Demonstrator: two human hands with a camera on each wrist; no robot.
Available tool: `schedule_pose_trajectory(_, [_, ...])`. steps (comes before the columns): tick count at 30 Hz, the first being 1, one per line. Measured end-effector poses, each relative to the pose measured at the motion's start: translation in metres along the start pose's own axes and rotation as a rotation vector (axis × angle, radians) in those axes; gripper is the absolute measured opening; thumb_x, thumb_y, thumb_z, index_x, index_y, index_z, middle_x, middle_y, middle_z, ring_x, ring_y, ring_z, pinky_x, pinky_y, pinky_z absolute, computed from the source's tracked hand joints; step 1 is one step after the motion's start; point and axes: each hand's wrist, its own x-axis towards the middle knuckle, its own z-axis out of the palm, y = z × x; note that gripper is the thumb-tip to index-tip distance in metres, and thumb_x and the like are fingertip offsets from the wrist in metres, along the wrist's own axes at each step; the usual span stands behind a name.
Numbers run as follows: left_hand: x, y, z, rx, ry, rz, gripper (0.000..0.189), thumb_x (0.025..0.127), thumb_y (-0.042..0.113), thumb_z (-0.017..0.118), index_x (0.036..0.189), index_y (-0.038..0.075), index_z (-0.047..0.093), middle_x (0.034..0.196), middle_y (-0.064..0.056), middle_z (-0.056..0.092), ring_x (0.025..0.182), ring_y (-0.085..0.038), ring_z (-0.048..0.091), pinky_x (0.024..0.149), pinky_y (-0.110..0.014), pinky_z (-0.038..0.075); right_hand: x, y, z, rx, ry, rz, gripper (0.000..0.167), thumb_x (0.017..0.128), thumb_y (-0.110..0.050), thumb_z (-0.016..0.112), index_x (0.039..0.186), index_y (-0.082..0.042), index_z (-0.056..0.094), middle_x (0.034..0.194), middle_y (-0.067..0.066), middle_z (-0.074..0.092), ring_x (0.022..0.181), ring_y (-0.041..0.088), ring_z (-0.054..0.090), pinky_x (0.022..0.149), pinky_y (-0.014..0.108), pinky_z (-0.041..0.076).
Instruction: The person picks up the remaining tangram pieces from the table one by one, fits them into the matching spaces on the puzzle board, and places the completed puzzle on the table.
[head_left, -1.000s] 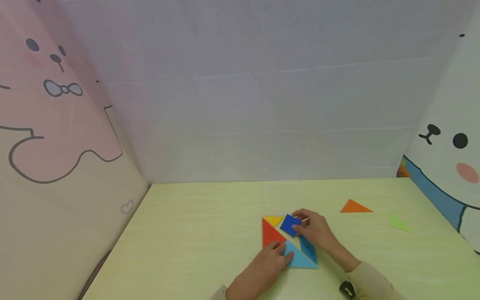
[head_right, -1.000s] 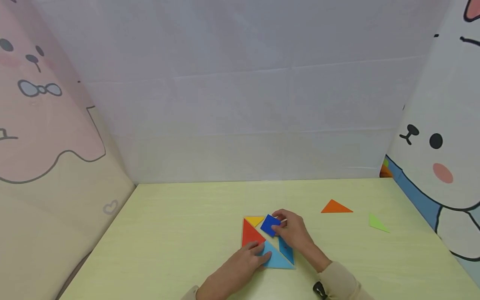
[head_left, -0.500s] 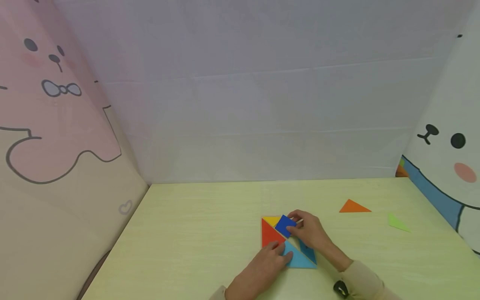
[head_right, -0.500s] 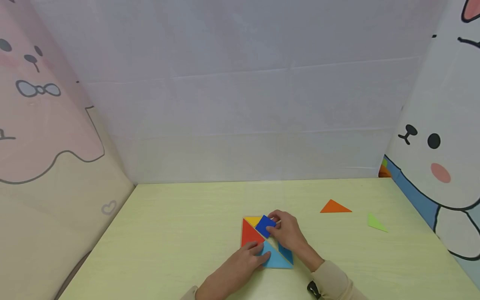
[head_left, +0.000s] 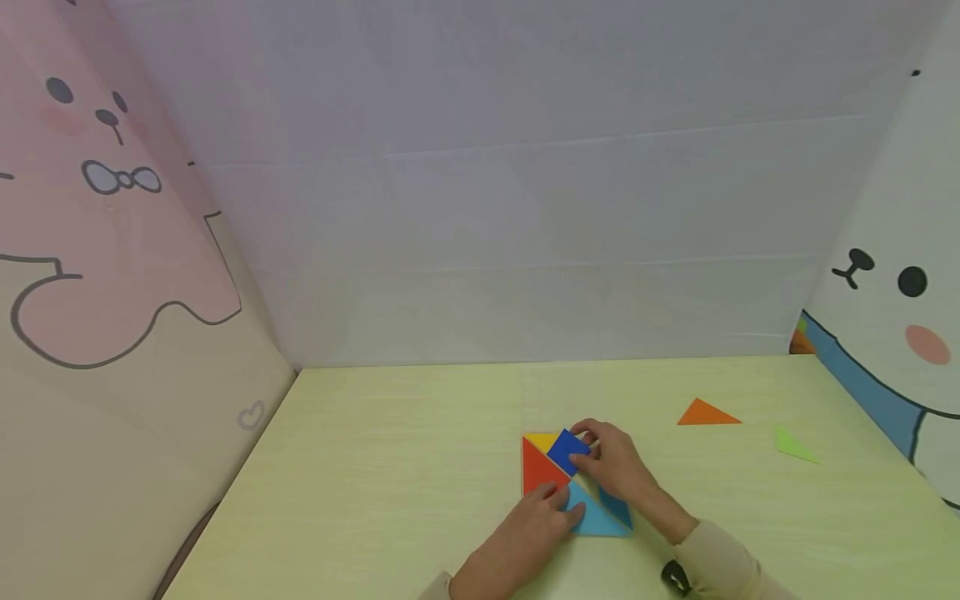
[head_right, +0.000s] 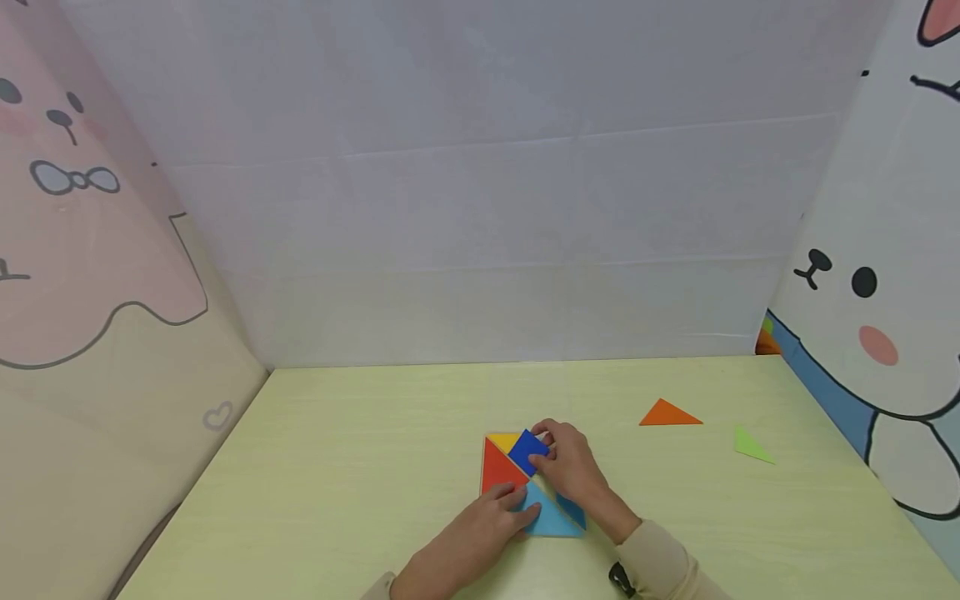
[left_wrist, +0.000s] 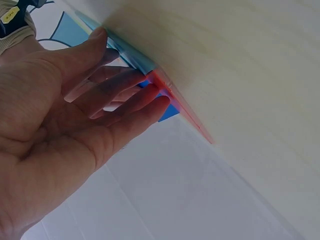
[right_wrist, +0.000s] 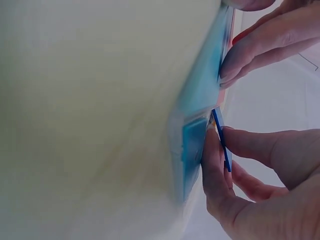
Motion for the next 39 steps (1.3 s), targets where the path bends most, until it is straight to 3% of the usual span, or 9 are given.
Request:
schedule_pose_trajectory(7, [0.0001,0.0001,-0.0014,-0.044,-0.038,-0.025,0.045,0.096,0.02,0.073,0.14,0.022,0.066,0.133,0.001,0.064,0.122,-0.015,0.058,0.102,-0.025,0.05,-0.0029,-0.002,0.0005,-0.032,0.014,-0.031,0.026,0.089,-0.001,0.078,0.113,-0.001,0.066,0.094,0.008,0.061,0.077,0.016,0.056,0.068,0.028,0.051])
schedule_pose_trajectory(14, [-0.0001,0.0004,0.0001,-0.024,-0.011,-0.016,0.042,0.097,0.019,0.071,0.139,0.022,0.067,0.133,0.0,0.065,0.121,-0.016,0.059,0.102,-0.025,0.049,-0.007,-0.0018,0.0001,-0.163,0.038,-0.069,0.026,0.088,-0.008,0.081,0.11,0.0,0.07,0.095,0.008,0.064,0.082,0.02,0.059,0.07,0.035,0.053])
schedule_pose_trajectory(20, [-0.0014,0.0006,0.0018,0.042,0.053,0.017,0.039,0.098,0.017,0.071,0.136,0.021,0.069,0.127,0.0,0.066,0.115,-0.015,0.06,0.099,-0.022,0.049,-0.0077,-0.0009,0.0006,-0.213,0.043,-0.078,0.026,0.087,-0.012,0.082,0.107,0.001,0.073,0.091,0.008,0.063,0.08,0.019,0.057,0.068,0.034,0.051])
schedule_pose_trajectory(24, [-0.0017,0.0002,0.002,0.056,0.058,0.025,0.038,0.098,0.018,0.071,0.136,0.021,0.069,0.126,0.0,0.066,0.113,-0.015,0.06,0.099,-0.02,0.049,-0.0079,-0.0008,0.0013,-0.243,0.052,-0.083,0.026,0.086,-0.014,0.084,0.106,0.0,0.073,0.091,0.008,0.064,0.08,0.02,0.057,0.068,0.035,0.051])
schedule_pose_trajectory(33, [-0.0008,-0.0006,-0.0002,-0.012,0.013,-0.004,0.041,0.098,0.019,0.071,0.139,0.02,0.067,0.132,-0.001,0.065,0.118,-0.016,0.06,0.101,-0.024,0.049,-0.0062,-0.0015,0.0009,-0.228,0.033,-0.071,0.027,0.087,-0.013,0.083,0.108,0.001,0.073,0.092,0.009,0.064,0.081,0.02,0.057,0.071,0.036,0.05])
schedule_pose_trajectory(39, [-0.0009,-0.001,0.001,-0.016,0.021,0.005,0.041,0.097,0.017,0.073,0.138,0.02,0.068,0.129,-0.001,0.066,0.117,-0.016,0.06,0.1,-0.024,0.05,-0.0062,-0.0018,-0.0001,-0.206,-0.015,-0.077,0.032,0.089,-0.011,0.081,0.117,0.004,0.074,0.101,0.012,0.065,0.092,0.025,0.056,0.079,0.04,0.051])
